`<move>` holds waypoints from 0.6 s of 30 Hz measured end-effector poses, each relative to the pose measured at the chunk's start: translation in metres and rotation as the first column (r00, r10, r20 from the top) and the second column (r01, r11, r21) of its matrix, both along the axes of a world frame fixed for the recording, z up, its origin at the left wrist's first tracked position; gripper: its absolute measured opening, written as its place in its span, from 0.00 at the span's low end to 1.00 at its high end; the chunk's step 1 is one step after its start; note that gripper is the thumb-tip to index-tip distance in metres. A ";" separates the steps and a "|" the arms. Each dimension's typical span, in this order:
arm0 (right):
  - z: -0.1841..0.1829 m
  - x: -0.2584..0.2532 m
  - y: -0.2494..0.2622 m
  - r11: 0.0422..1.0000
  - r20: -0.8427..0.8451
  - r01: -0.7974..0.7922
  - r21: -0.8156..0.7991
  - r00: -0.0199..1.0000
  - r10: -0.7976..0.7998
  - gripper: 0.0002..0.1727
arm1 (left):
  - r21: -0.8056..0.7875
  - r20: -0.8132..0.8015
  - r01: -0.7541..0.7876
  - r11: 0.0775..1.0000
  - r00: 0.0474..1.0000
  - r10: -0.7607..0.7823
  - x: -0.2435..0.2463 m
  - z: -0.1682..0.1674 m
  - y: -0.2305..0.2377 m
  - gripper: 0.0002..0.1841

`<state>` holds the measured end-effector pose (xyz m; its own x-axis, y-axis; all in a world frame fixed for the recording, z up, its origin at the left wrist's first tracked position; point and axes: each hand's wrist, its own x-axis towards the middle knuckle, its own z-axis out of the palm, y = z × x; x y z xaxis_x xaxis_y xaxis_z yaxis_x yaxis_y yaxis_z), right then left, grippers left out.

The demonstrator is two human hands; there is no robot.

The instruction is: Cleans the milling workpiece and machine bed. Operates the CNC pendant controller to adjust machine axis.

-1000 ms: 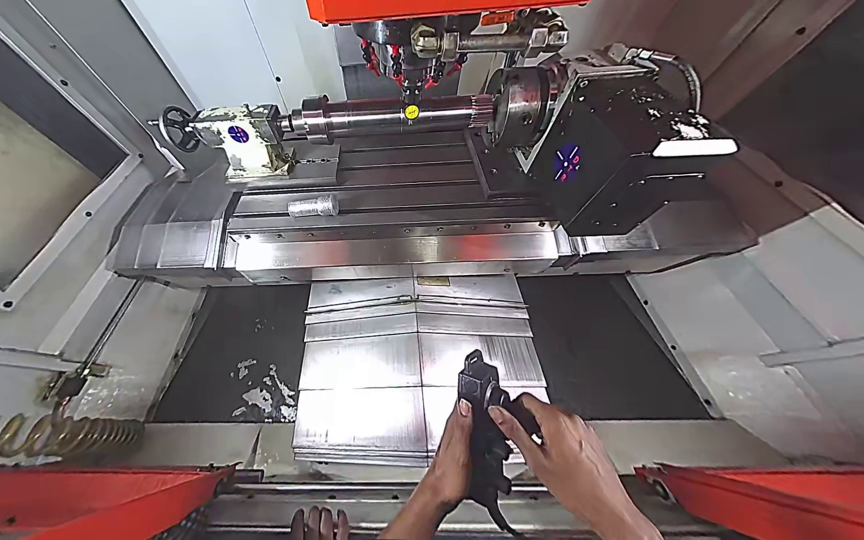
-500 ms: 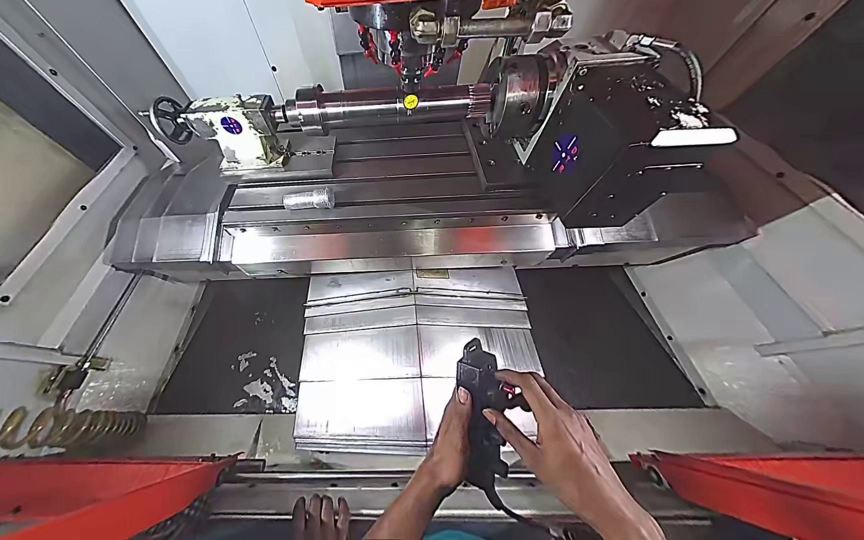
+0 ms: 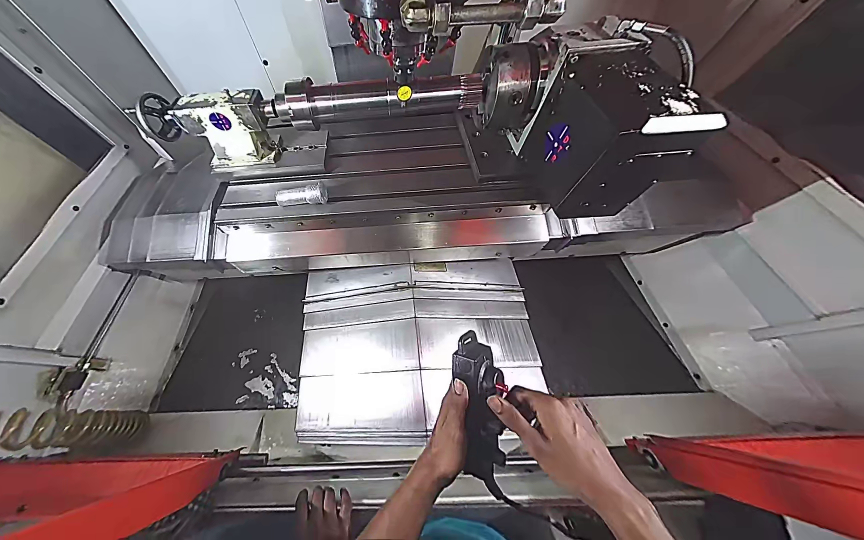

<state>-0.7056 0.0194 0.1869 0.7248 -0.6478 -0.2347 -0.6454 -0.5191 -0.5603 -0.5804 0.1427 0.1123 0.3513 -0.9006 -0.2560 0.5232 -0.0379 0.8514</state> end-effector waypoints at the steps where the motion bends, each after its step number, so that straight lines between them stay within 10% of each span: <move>1: -0.002 -0.002 0.002 0.998 0.011 -0.039 0.044 0.999 0.039 0.43 | 0.008 -0.015 -0.013 1.000 1.000 0.013 0.001 0.000 -0.001 0.51; 18: -0.002 0.006 0.027 0.884 0.134 -0.235 -0.405 0.941 0.311 0.25 | -0.031 -0.099 -0.159 0.987 0.983 0.155 0.007 0.017 -0.006 0.47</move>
